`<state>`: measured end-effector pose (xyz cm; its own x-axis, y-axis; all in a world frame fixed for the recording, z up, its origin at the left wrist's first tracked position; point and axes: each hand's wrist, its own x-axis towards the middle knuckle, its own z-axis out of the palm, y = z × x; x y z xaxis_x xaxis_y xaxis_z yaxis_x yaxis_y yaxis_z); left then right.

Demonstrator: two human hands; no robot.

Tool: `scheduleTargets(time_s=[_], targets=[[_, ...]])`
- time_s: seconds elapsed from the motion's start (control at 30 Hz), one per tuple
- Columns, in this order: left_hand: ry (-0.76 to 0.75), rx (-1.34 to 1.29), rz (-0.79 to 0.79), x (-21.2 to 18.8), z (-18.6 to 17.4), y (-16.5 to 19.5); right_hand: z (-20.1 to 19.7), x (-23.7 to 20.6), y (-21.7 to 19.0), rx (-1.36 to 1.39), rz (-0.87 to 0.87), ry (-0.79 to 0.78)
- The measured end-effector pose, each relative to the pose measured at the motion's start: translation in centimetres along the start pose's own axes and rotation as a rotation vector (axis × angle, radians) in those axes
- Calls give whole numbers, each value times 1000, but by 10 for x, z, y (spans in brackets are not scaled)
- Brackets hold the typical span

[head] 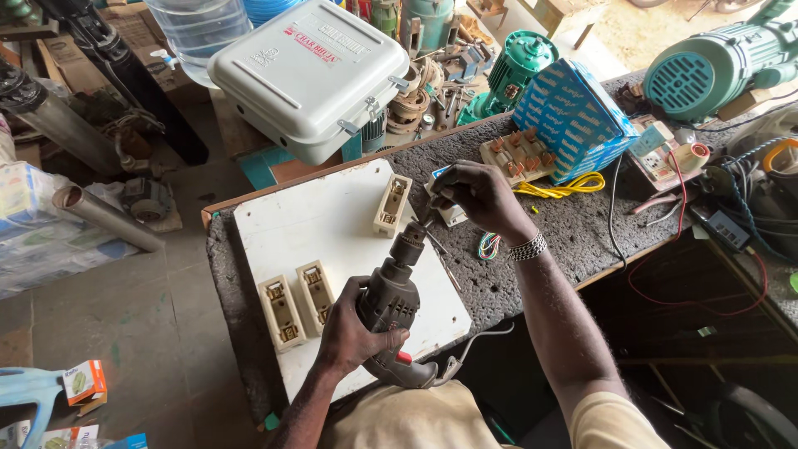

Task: The person unpacks a blue electrical control device from a cardboard box on the workbench, arranges its wires, and sets it beside a power drill. They then handle beige switch socket housings on a white board, use the power drill on the board, and work on the sockets with a screwdriver.

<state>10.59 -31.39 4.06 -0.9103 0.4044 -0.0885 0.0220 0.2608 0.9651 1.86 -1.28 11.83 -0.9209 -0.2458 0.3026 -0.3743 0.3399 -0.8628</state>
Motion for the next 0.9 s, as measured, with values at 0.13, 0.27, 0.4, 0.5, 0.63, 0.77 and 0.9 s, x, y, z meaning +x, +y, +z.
scheduleTargets(time_s=[0.13, 0.27, 0.4, 0.5, 0.63, 0.77, 0.9], targets=[[-18, -16, 31, -13, -14, 0, 15, -2, -21, -71, -27, 12], [-24, 27, 16, -24, -28, 0, 26, -2, -42, -250, -96, 0], [-50, 3, 7, -35, -36, -3, 35, -3, -59, -388, -128, -35], [-63, -22, 29, -43, -40, -7, 43, -8, -68, -323, -42, 11], [-91, -54, 8, -52, -45, -10, 53, -14, -71, -218, 16, 5], [-105, -57, -45, -62, -47, -8, 59, -20, -72, -262, 15, -12], [-95, -51, -21, -67, -42, -4, 45, -21, -68, -367, -100, -95]])
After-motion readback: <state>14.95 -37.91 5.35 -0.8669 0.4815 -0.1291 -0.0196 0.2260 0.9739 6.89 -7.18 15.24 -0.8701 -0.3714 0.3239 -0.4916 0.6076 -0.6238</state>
